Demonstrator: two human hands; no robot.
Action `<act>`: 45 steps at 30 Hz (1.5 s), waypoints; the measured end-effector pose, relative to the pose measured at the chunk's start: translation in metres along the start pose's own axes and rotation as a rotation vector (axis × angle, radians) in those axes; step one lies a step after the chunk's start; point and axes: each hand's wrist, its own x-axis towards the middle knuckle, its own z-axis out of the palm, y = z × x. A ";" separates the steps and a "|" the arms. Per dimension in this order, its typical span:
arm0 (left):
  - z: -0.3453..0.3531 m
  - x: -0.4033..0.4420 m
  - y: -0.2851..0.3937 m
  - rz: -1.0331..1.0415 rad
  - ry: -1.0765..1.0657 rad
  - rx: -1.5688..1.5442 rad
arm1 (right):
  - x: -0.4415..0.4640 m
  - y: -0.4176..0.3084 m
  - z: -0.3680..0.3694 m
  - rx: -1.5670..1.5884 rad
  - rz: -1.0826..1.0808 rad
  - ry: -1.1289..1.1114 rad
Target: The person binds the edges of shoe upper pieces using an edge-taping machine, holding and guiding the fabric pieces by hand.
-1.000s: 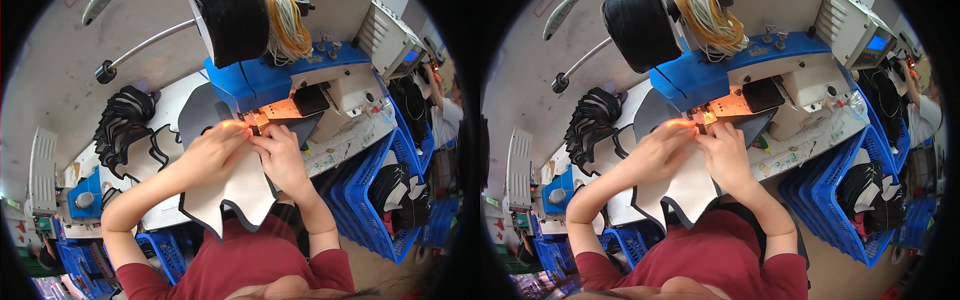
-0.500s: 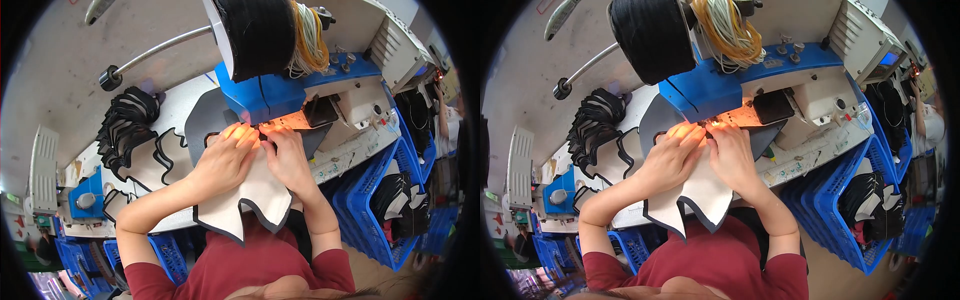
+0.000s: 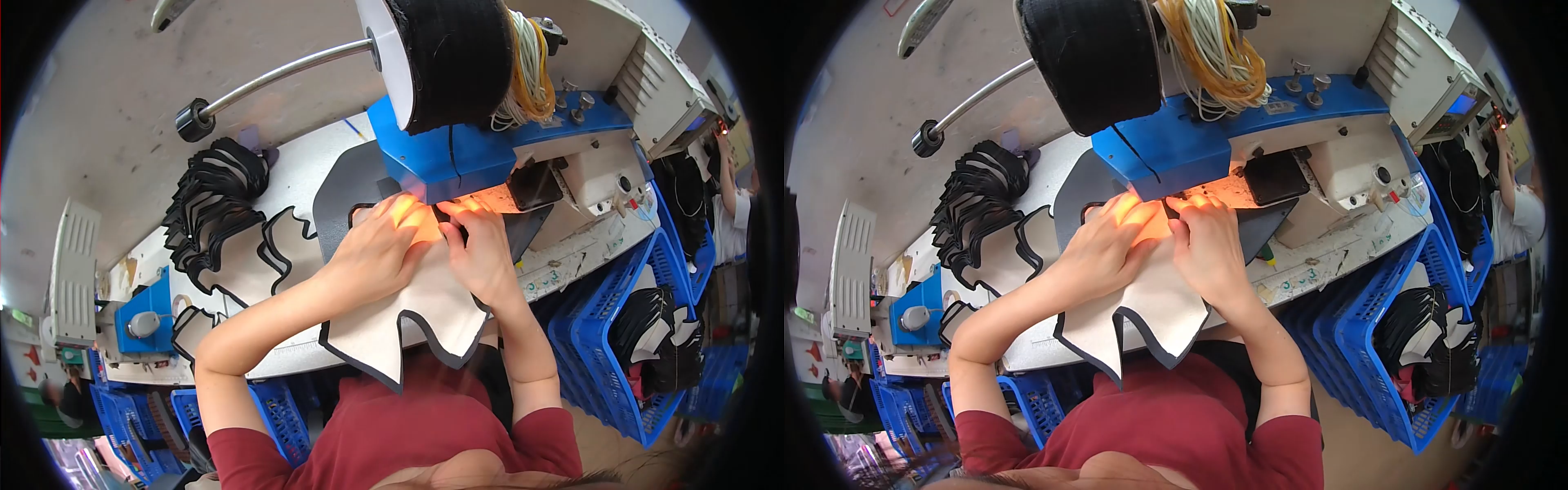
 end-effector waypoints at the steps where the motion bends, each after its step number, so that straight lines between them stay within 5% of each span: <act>1: 0.003 -0.002 -0.002 0.009 0.045 0.015 | 0.000 0.000 0.000 0.005 -0.003 0.003; 19: -0.011 0.023 -0.005 -0.293 -0.104 -0.146 | -0.022 -0.008 -0.023 0.018 -0.102 -0.032; 23: -0.005 0.028 -0.032 -0.148 -0.064 -0.024 | -0.037 -0.014 -0.032 -0.056 -0.108 -0.071; 32: -0.015 0.053 -0.057 -0.329 -0.076 -0.099 | -0.049 -0.023 -0.026 -0.182 -0.192 -0.055; 39: 0.012 0.066 -0.149 -0.168 -0.072 0.135 | -0.035 -0.022 0.000 -0.422 -0.271 -0.022; 41: 0.022 0.069 -0.177 -0.367 -0.105 -0.123 | -0.028 -0.026 0.005 -0.507 -0.244 -0.052; 45: -0.016 0.078 -0.138 -0.410 -0.167 0.153 | -0.010 -0.020 0.023 -0.500 -0.303 0.042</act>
